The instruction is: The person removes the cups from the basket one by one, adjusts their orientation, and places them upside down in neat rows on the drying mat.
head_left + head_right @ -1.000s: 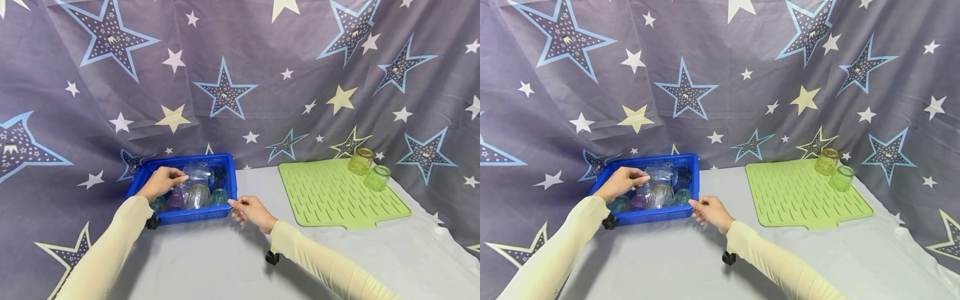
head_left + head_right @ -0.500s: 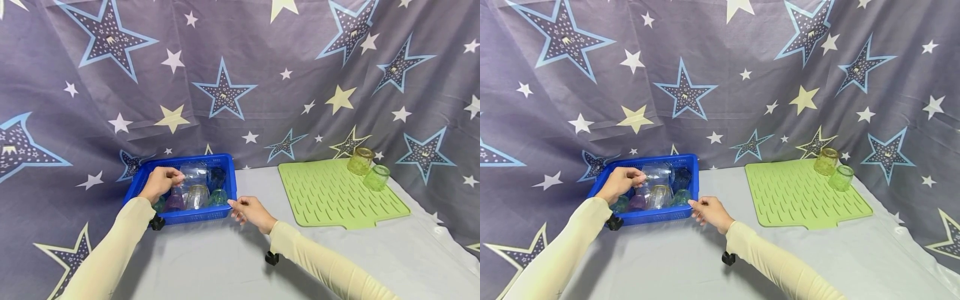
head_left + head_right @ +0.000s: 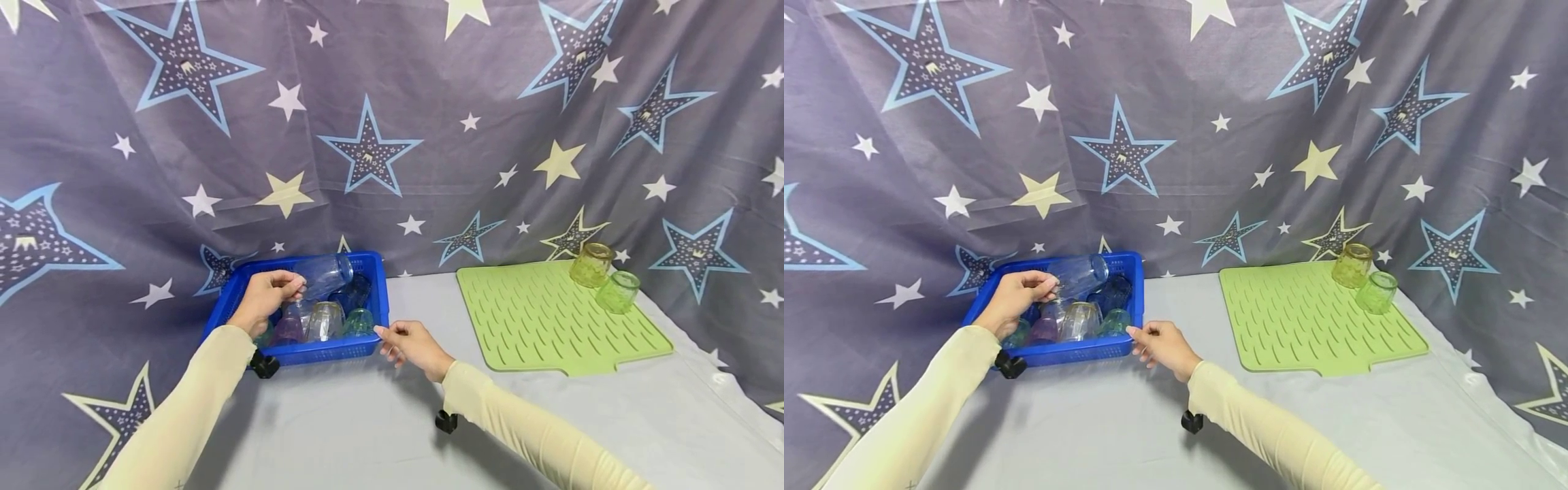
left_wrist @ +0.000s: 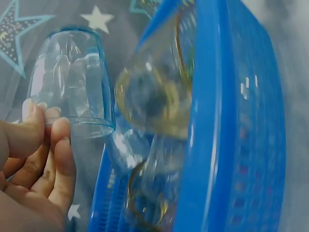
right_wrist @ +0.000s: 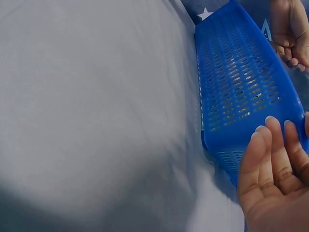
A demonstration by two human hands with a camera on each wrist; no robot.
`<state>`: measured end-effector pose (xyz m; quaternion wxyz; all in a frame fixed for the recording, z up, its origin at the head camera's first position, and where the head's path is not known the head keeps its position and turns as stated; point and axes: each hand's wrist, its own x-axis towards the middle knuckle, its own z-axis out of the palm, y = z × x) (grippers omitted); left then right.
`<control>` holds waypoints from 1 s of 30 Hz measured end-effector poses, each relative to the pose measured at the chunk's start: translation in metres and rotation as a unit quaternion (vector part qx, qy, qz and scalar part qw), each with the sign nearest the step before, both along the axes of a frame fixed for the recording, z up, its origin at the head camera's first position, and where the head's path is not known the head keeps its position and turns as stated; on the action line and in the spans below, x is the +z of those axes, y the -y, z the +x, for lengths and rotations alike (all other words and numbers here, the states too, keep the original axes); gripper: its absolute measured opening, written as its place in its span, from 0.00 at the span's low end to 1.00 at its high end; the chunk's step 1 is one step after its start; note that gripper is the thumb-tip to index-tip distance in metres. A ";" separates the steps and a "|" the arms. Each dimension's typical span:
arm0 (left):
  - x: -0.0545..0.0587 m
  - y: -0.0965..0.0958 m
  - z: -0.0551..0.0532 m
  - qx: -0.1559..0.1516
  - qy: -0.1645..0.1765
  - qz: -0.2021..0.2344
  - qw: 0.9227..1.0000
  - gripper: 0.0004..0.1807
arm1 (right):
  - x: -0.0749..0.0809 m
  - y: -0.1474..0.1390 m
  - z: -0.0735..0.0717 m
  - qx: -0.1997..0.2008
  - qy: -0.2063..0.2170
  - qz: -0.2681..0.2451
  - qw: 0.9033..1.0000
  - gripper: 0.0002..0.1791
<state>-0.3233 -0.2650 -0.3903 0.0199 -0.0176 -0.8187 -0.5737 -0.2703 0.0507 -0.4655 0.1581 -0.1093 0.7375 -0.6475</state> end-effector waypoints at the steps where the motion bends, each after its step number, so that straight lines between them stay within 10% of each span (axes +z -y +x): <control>1: 0.000 -0.002 0.001 -0.001 0.002 0.014 1.000 0.17 | 0.000 0.000 0.000 0.000 0.001 0.000 1.000 0.31; 13: 0.004 -0.024 0.015 -0.031 0.013 0.066 0.997 0.19 | 0.007 -0.004 -0.002 -0.022 -0.007 0.043 0.999 0.27; 30: -0.003 -0.049 0.034 -0.113 0.053 0.129 0.984 0.14 | 0.026 0.002 -0.005 -0.101 -0.136 0.011 0.986 0.34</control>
